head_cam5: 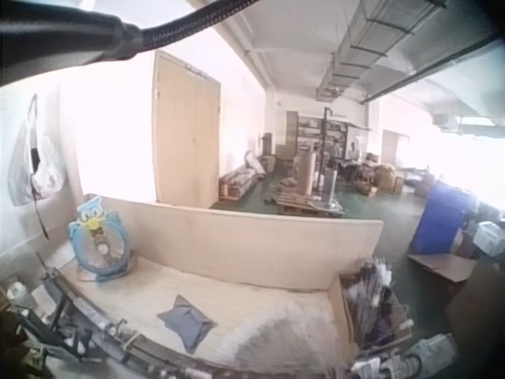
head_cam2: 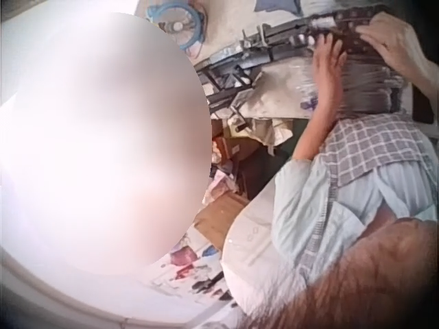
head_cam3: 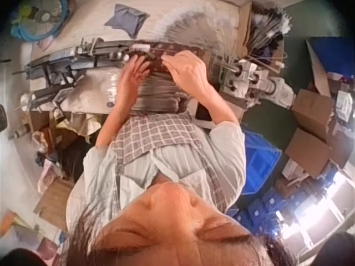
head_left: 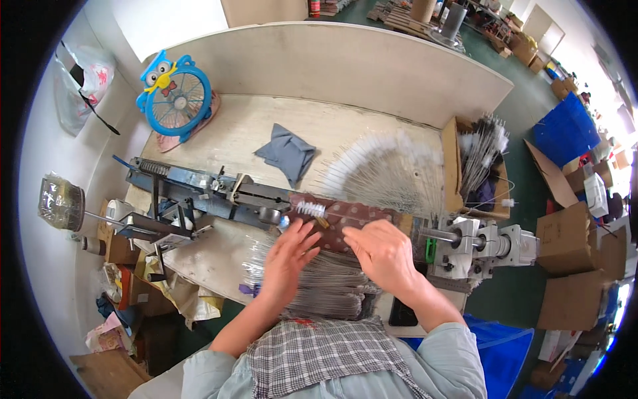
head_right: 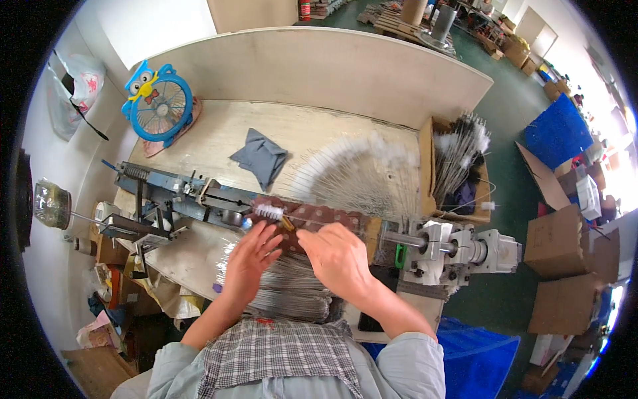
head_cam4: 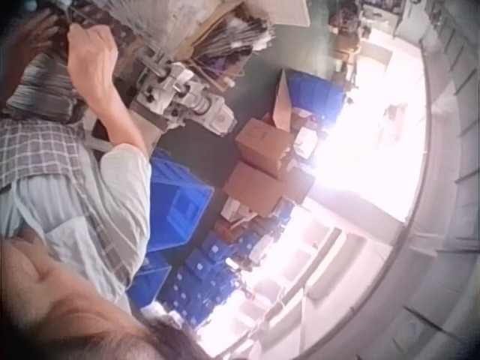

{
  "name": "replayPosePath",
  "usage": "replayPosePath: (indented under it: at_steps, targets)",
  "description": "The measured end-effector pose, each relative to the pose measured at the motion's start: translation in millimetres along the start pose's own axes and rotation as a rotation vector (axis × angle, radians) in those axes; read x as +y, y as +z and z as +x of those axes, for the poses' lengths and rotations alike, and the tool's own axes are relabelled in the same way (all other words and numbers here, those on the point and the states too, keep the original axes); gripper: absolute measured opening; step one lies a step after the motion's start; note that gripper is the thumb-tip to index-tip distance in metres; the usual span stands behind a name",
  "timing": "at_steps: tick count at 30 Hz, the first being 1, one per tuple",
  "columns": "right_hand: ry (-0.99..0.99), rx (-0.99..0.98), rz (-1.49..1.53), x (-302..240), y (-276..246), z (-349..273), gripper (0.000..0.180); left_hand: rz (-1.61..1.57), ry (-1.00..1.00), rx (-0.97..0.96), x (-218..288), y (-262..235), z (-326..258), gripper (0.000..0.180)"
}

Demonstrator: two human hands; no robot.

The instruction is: Assembling medical swabs or personal hygiene components at a factory workstation machine.

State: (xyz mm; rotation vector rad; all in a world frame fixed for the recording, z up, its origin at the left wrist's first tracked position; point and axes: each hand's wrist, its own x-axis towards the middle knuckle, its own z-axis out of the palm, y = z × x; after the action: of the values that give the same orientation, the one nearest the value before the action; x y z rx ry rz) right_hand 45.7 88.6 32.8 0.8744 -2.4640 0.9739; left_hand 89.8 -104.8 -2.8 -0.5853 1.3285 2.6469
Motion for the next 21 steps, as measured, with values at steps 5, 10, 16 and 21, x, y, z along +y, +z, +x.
replayPosePath:
  at_steps: [5, 10, 16, 21]
  targets:
    - [0.122, -0.128, 0.022, 9.9, -1.2, -41.0, 0.012, 0.033, 0.196, 0.437, 12.3, -106.5, -3.1, 0.033]
    - [0.252, -0.345, -0.027, 13.7, 22.2, -58.2, 0.016, -0.364, 0.415, 0.762, 60.9, -273.5, -32.7, 0.025]
    - [0.279, -0.503, -0.104, 14.4, 25.6, -49.5, 0.015, -0.061, 0.455, 1.124, 108.6, -361.1, -41.0, 0.038]
    - [0.369, -0.472, -0.109, 13.2, 11.2, -50.2, 0.014, -0.062, 0.415, 1.102, 59.8, -315.6, -17.3, 0.045]
